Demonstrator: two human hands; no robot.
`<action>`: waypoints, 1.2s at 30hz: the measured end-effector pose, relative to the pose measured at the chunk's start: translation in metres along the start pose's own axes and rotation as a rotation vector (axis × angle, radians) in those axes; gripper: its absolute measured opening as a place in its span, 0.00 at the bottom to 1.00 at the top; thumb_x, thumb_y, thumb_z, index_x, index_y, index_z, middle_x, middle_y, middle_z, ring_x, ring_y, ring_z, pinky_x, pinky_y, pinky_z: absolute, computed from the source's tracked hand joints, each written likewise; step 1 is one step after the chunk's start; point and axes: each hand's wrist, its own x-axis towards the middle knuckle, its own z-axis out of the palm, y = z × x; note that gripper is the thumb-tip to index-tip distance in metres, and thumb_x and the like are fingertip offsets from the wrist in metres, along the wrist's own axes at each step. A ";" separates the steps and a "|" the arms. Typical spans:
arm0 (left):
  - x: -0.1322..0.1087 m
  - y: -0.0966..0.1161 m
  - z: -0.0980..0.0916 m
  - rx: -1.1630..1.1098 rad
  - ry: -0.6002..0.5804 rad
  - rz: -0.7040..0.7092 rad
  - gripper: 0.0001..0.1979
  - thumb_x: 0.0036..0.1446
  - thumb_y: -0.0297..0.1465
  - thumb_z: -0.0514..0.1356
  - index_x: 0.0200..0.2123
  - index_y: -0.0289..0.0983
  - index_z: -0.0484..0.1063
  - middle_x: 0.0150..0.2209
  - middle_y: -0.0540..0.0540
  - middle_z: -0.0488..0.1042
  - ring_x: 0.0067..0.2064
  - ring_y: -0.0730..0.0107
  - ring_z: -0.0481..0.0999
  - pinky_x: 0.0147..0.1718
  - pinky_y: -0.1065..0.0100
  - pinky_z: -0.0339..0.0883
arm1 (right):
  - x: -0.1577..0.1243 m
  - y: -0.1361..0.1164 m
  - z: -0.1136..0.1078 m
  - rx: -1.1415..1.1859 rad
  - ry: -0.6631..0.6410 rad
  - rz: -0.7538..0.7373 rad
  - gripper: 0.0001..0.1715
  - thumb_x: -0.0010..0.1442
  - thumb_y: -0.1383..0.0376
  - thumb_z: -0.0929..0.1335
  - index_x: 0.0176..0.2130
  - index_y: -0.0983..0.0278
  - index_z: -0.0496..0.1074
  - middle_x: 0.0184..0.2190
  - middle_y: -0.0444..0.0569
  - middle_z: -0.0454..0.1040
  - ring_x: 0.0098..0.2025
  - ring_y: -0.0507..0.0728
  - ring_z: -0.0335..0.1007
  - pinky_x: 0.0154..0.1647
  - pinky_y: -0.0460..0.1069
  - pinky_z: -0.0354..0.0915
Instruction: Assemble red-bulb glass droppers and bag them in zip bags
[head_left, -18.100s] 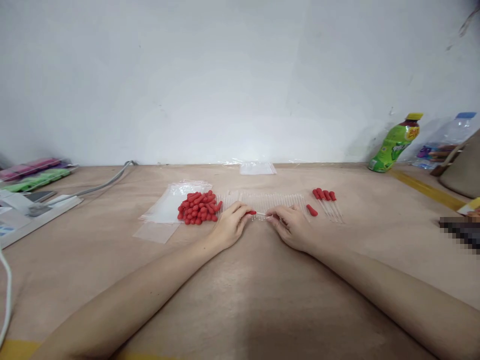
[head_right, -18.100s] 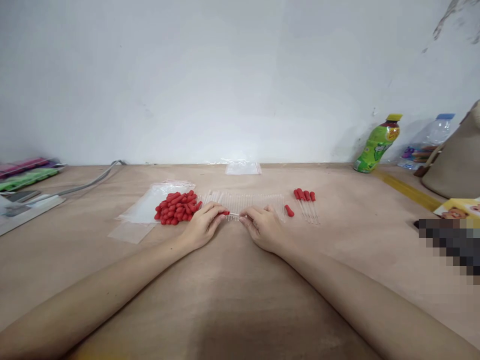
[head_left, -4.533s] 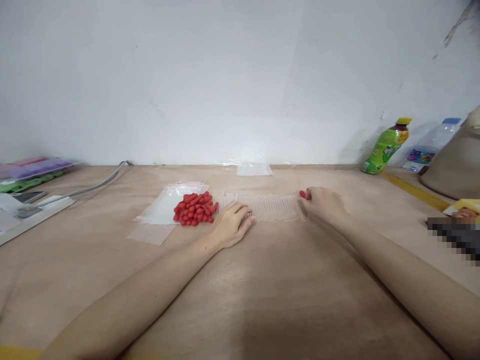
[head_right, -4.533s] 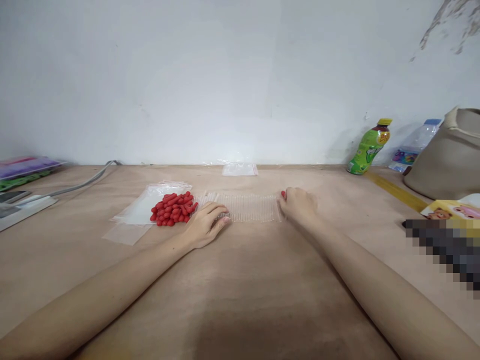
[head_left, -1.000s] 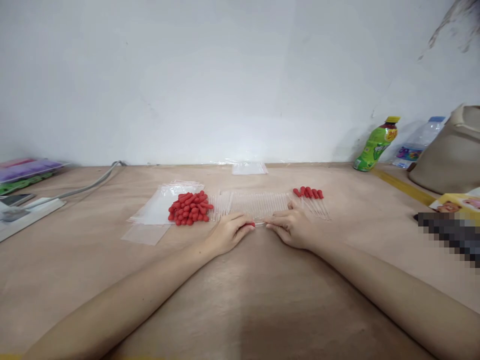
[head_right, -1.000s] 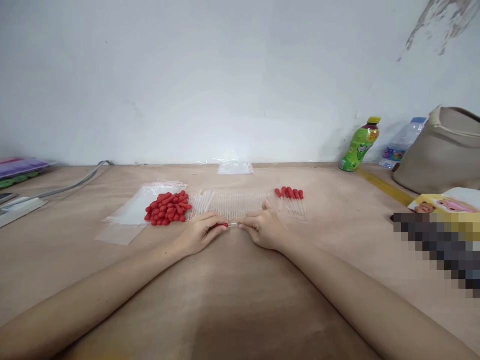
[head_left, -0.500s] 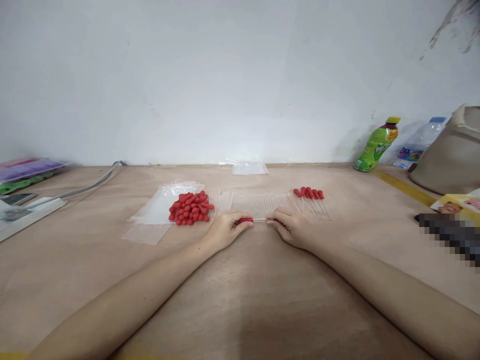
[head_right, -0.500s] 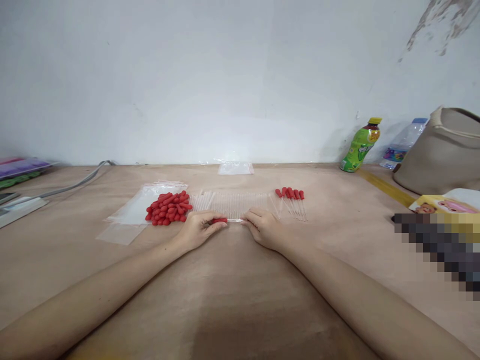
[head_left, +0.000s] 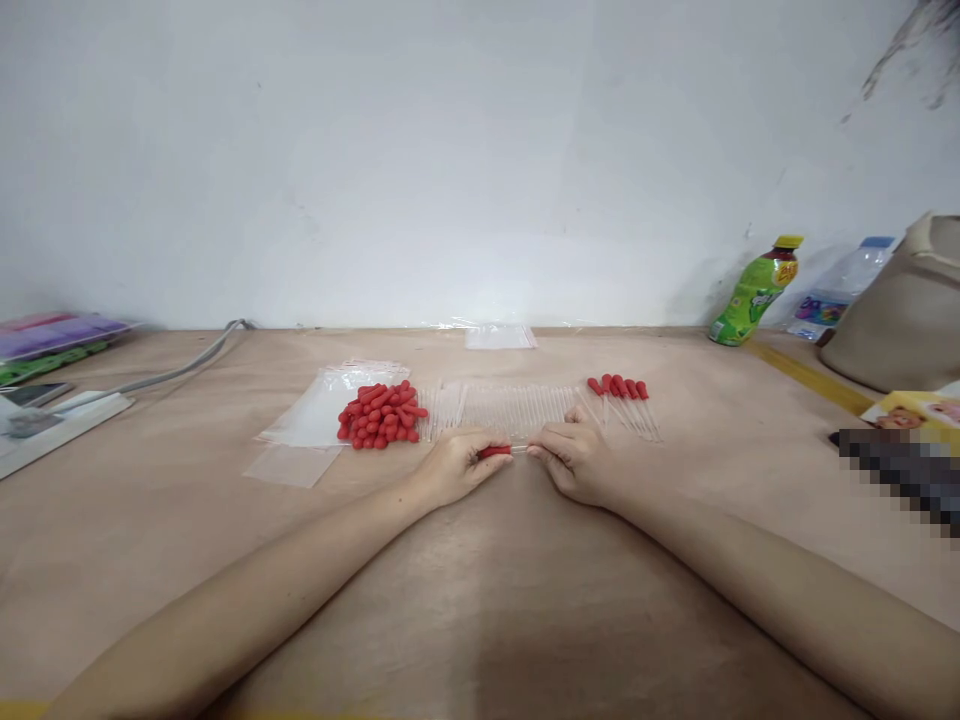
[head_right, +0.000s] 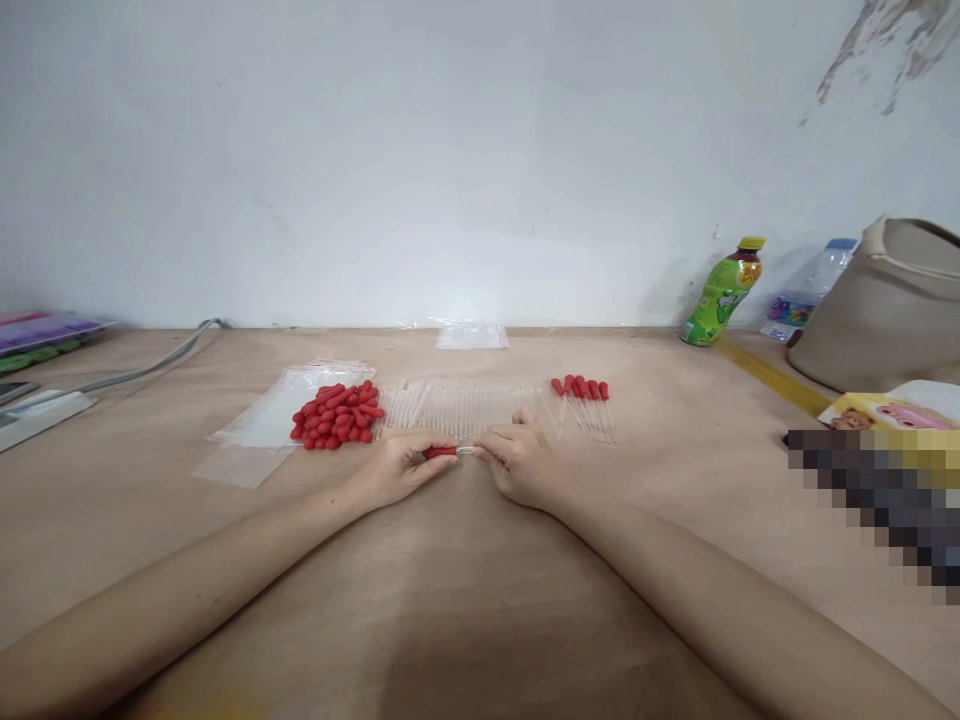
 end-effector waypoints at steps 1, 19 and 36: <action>0.000 0.000 0.000 0.004 -0.007 0.006 0.08 0.54 0.30 0.56 0.35 0.35 0.73 0.32 0.47 0.76 0.32 0.72 0.73 0.32 0.72 0.66 | 0.001 -0.001 0.000 0.016 -0.014 0.003 0.14 0.60 0.67 0.57 0.29 0.66 0.68 0.20 0.45 0.69 0.22 0.49 0.58 0.32 0.49 0.48; -0.002 -0.002 -0.004 -0.008 -0.029 -0.058 0.09 0.54 0.31 0.56 0.37 0.38 0.73 0.34 0.48 0.77 0.35 0.69 0.75 0.34 0.70 0.67 | -0.001 0.005 -0.007 -0.063 0.003 -0.120 0.16 0.61 0.68 0.56 0.28 0.65 0.68 0.18 0.44 0.64 0.22 0.49 0.56 0.29 0.47 0.49; -0.003 0.004 -0.004 -0.014 -0.010 -0.082 0.10 0.55 0.33 0.54 0.37 0.36 0.72 0.32 0.46 0.75 0.33 0.71 0.73 0.32 0.71 0.66 | -0.003 0.003 -0.008 -0.065 0.042 -0.122 0.13 0.60 0.68 0.57 0.32 0.65 0.69 0.18 0.43 0.62 0.22 0.50 0.56 0.28 0.48 0.49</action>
